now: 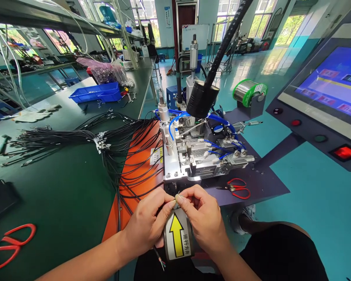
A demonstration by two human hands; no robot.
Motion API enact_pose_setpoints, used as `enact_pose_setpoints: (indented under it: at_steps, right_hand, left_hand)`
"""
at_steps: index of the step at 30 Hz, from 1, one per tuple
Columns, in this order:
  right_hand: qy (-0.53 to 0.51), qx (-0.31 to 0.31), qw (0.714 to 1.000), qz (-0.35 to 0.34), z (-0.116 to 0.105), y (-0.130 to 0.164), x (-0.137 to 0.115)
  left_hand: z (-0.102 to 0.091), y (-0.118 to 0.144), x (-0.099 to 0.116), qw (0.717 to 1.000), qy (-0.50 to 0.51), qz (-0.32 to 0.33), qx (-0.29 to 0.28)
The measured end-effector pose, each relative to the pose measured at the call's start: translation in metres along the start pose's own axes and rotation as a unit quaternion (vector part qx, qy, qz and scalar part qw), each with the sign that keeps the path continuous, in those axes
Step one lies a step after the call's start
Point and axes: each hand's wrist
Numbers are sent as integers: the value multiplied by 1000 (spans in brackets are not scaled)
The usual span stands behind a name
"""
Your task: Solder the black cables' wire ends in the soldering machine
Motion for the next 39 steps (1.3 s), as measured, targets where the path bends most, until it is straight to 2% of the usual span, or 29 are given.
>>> enact_pose_setpoints:
  at_steps: [2, 4, 8, 11, 15, 18, 21, 28, 39]
  right_hand:
    - [20, 8, 1000, 3, -1, 1, -2]
    - [87, 17, 996, -12, -7, 5, -8]
    - [247, 2, 966, -78, -20, 15, -29]
    - [306, -7, 947, -97, -23, 18, -41]
    - [224, -1, 974, -33, -21, 14, -33]
    - [147, -49, 988, 15, -26, 11, -20]
    - [117, -76, 989, 40, -33, 11, -14]
    - [110, -75, 990, 56, -37, 14, -20]
    - [123, -47, 989, 63, -31, 9, -15]
  left_hand:
    - [1, 1, -1, 1000, -1, 10, 5]
    - [3, 3, -2, 999, -17, 39, 1]
    - [3, 7, 0, 990, -79, 119, -17]
    - [2, 7, 1, 986, -88, 139, -11]
    - [2, 4, 0, 996, -37, 79, -4]
    - [3, 4, -2, 997, -33, 63, -9]
    - [4, 4, -3, 997, -37, 62, -12]
    - [4, 4, -3, 997, -42, 59, -13]
    - [6, 5, -4, 996, -62, 57, -13]
Point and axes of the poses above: each hand's wrist, its own y-axis away from the middle knuckle, its own z-axis out of the palm, x = y × z, and after that the axes turned 12 degrees about z, right-handed
